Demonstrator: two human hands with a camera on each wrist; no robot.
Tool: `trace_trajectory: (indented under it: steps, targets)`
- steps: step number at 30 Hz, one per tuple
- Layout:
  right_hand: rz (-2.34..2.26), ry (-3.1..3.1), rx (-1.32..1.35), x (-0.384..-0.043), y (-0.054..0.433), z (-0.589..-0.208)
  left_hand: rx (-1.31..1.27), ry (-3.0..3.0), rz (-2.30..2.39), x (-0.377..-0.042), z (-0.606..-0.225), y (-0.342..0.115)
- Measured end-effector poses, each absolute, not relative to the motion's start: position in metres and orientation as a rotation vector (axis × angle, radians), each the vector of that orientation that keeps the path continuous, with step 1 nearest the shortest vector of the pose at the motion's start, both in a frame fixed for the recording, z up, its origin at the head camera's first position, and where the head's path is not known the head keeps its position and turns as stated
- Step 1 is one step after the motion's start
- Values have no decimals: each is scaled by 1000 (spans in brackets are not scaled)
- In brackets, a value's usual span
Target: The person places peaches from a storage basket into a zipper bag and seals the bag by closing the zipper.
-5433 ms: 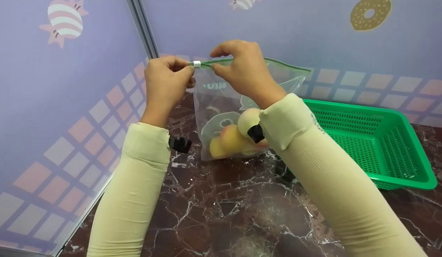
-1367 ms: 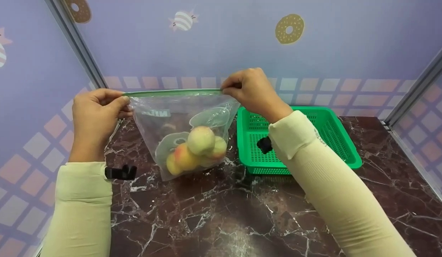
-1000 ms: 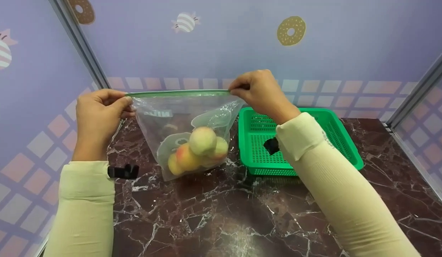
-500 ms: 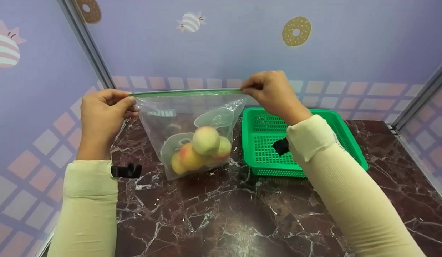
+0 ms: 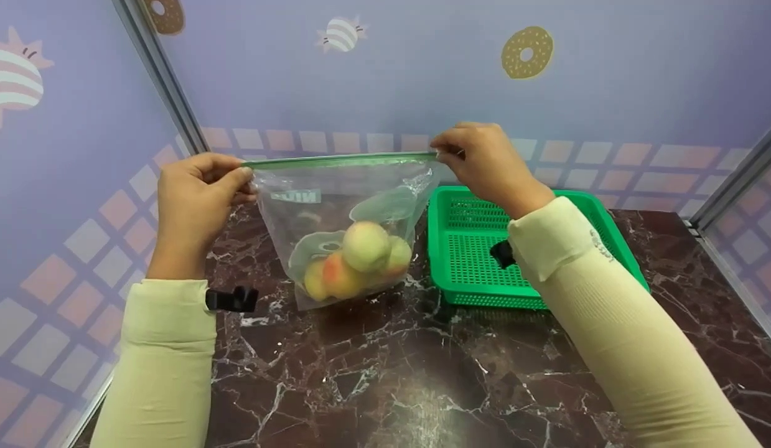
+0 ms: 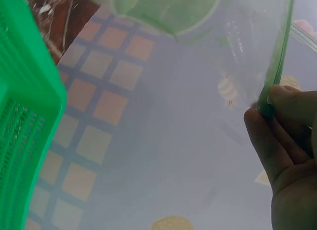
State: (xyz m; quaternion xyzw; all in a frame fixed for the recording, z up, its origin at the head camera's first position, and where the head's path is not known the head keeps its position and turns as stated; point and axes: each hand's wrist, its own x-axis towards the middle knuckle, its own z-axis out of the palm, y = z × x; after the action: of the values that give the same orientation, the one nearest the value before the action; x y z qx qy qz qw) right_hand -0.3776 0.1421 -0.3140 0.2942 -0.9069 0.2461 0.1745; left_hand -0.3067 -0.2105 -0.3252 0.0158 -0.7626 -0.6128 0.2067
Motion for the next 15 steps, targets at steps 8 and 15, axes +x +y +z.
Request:
trace_trajectory:
  steps: [8, 15]
  targets:
    - [499, -2560, 910, -385, 137, -308, 14, -2139, -1691, -294, -322, -205]
    - [471, -2565, 857, -396, 132, -300, -47, -2177, -1621, -277, -320, -194]
